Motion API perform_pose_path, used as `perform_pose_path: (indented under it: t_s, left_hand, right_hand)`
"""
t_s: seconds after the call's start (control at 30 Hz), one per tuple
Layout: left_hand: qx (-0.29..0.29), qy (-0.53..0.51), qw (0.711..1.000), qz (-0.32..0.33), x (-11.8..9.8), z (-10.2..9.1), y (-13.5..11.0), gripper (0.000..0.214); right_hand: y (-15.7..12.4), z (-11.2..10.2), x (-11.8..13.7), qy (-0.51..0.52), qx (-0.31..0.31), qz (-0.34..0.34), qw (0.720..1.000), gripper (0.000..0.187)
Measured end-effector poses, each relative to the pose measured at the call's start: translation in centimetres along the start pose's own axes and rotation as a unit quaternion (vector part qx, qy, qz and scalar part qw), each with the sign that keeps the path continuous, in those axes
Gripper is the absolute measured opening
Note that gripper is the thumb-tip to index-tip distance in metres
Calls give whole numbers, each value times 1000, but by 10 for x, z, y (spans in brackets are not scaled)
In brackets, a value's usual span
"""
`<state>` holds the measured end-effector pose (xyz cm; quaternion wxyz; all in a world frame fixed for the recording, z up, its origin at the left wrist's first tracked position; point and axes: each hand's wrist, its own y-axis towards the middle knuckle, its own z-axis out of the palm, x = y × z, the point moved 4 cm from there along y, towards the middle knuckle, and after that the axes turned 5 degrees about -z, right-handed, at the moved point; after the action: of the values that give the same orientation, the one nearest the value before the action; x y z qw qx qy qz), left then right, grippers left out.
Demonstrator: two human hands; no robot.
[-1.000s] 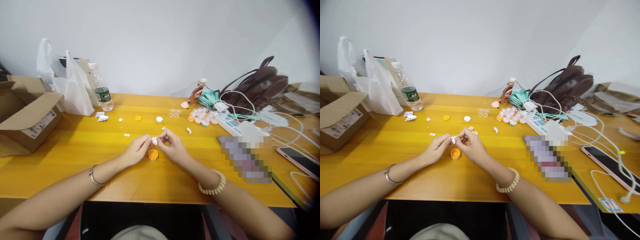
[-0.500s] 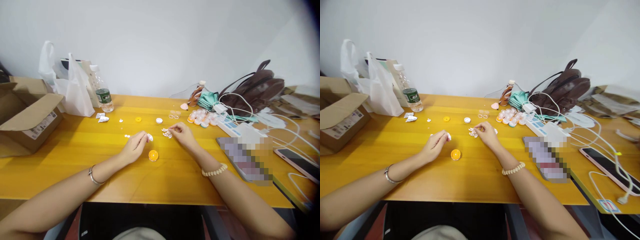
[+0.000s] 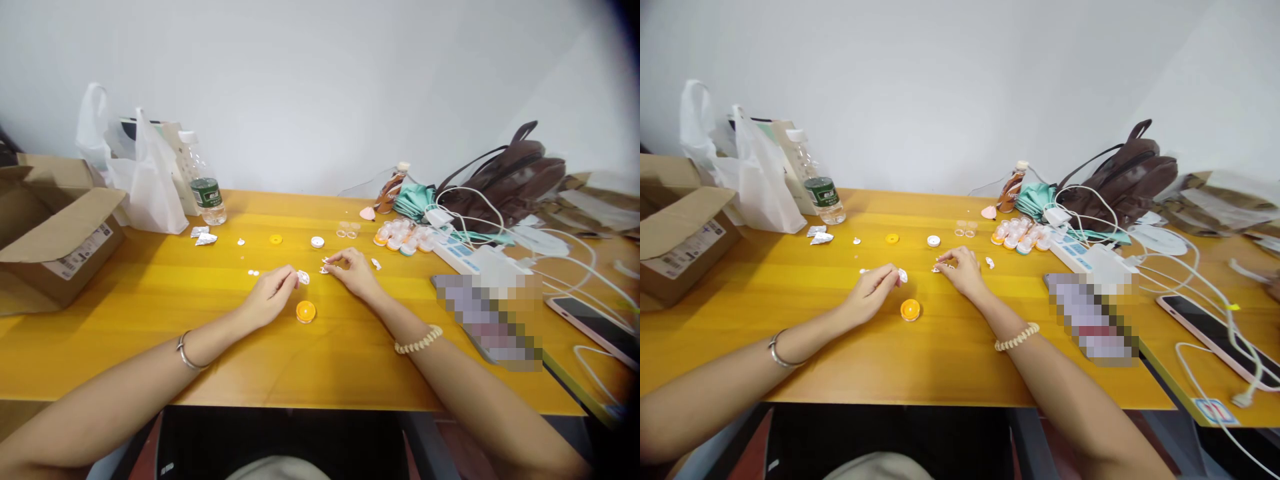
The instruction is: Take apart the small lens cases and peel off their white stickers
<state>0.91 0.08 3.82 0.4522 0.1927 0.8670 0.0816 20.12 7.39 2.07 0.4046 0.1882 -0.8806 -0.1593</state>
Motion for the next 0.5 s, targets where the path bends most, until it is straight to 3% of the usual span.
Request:
perform_pose_path:
  t_s: [0.1, 0.2, 0.3, 0.4, 0.5]
  left_hand:
    - [-4, 18, 1000, -23, 4, 1, 1, 31]
    - [0, 42, 999, -34, 8, 3, 1, 30]
    - [13, 49, 998, -26, 9, 5, 1, 29]
    - [32, 53, 998, -19, 8, 7, 0, 29]
    - [39, 63, 997, -20, 8, 7, 0, 30]
  right_hand:
    - [-7, -6, 21, 62, -23, -21, 998, 13]
    - [-22, 3, 49, 184, 57, -54, 980, 19]
    - [-36, 15, 68, 228, 111, -85, 964, 19]
    - [-34, 19, 65, 227, 101, -75, 966, 14]
    - [-14, -4, 39, 210, 52, -48, 975, 17]
